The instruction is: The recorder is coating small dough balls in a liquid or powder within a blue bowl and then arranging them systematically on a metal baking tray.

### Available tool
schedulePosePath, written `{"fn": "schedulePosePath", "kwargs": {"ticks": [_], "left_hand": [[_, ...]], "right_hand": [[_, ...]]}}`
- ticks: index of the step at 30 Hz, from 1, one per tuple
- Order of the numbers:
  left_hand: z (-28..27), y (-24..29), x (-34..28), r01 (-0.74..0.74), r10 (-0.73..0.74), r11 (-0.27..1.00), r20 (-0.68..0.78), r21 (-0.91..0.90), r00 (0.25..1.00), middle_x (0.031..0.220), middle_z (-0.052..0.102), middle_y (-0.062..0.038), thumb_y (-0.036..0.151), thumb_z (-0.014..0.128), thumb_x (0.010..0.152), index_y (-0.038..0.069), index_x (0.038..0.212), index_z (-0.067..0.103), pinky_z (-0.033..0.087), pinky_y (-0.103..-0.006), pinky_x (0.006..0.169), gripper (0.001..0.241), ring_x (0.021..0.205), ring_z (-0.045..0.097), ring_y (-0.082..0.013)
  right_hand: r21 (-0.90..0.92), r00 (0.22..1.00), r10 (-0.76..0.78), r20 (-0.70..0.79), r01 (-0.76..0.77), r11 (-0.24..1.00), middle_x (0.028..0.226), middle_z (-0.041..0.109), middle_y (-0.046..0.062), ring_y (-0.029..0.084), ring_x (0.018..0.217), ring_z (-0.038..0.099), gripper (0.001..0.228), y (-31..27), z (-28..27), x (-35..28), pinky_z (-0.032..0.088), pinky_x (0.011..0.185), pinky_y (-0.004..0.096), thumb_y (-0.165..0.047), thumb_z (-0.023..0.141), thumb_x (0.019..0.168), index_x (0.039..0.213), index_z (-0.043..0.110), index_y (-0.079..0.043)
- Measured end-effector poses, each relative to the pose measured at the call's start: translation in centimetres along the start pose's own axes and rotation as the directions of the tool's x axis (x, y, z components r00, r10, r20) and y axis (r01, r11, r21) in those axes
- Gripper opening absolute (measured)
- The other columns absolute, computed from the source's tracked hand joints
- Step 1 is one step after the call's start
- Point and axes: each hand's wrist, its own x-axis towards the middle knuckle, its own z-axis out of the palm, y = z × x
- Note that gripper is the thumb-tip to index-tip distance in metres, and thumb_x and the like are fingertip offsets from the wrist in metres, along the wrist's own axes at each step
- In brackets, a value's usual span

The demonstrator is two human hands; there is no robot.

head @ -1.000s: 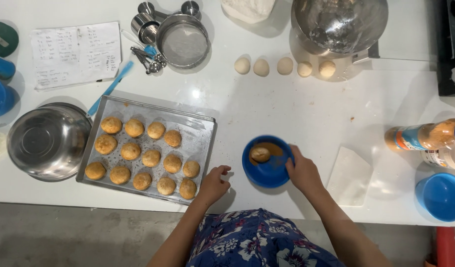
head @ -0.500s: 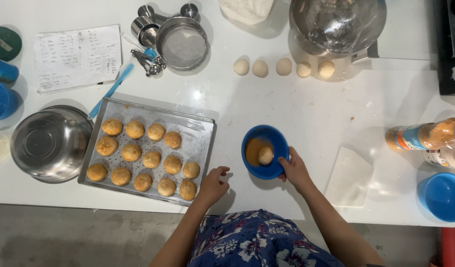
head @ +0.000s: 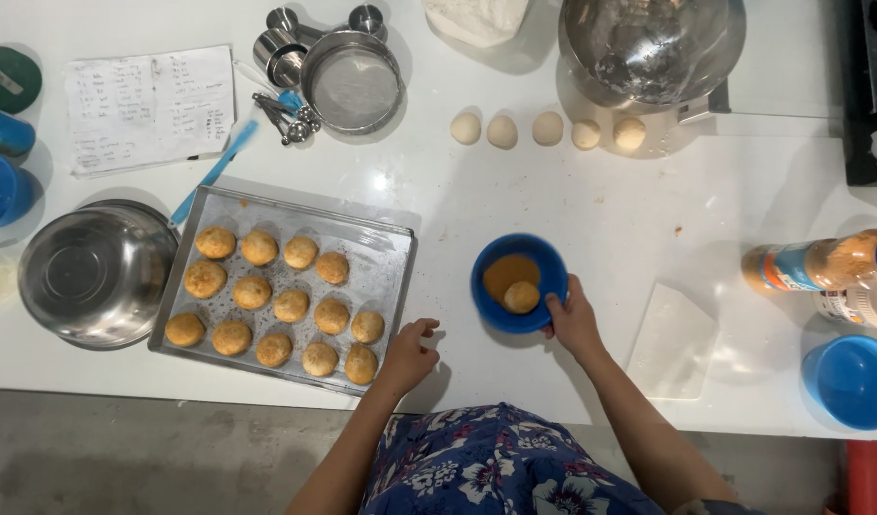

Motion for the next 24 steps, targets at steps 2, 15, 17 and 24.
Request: {"fn": "schedulePosePath", "kwargs": {"ticks": [2,15,17,24], "left_hand": [[0.3,-0.6,0.1,-0.022,0.022,1.000,-0.007,-0.002,1.000,0.126,0.062,-0.011,0.005,0.065,0.082,0.012,0.136,0.058,0.059,-0.0350,0.081,0.054,0.092,0.071,-0.0234],[0.1,-0.2,-0.2,-0.029,0.029,1.000,0.004,-0.007,1.000,0.124,0.062,-0.011,0.005,0.066,0.083,0.013,0.137,0.058,0.058,-0.0339,0.081,0.055,0.092,0.071,-0.0212],[0.4,-0.7,0.4,-0.050,0.049,0.999,-0.010,-0.007,0.999,0.124,0.062,-0.011,0.004,0.065,0.083,0.012,0.136,0.058,0.059,-0.0346,0.080,0.055,0.090,0.071,-0.0225],[0.0,0.2,0.6,-0.072,0.071,0.997,-0.023,-0.034,0.997,0.125,0.063,-0.011,0.004,0.066,0.081,0.012,0.136,0.058,0.059,-0.0339,0.082,0.056,0.090,0.071,-0.0224]], "right_hand": [[-0.054,0.998,-0.015,0.061,0.019,0.998,0.069,0.066,0.009,0.016,0.050,0.061,0.035,-1.5,0.1,-1.3,0.050,0.046,0.032,-0.017,0.051,0.105,0.139,0.046,-0.008],[-0.593,0.970,-0.232,0.077,0.231,0.771,0.080,0.073,0.020,0.036,0.069,0.073,0.046,-1.6,-0.3,-1.4,0.058,0.065,0.046,-0.017,0.053,0.099,0.144,0.045,-0.017],[-0.581,0.988,-0.154,0.015,0.134,0.803,0.079,0.073,0.020,0.035,0.067,0.073,0.046,-2.8,-0.4,-1.6,0.058,0.064,0.045,-0.017,0.049,0.101,0.146,0.043,-0.017],[-0.322,0.991,0.126,0.053,-0.103,0.941,0.079,0.071,0.014,0.022,0.060,0.068,0.042,-2.6,0.2,-1.1,0.055,0.054,0.037,-0.019,0.050,0.102,0.144,0.048,-0.017]]}}
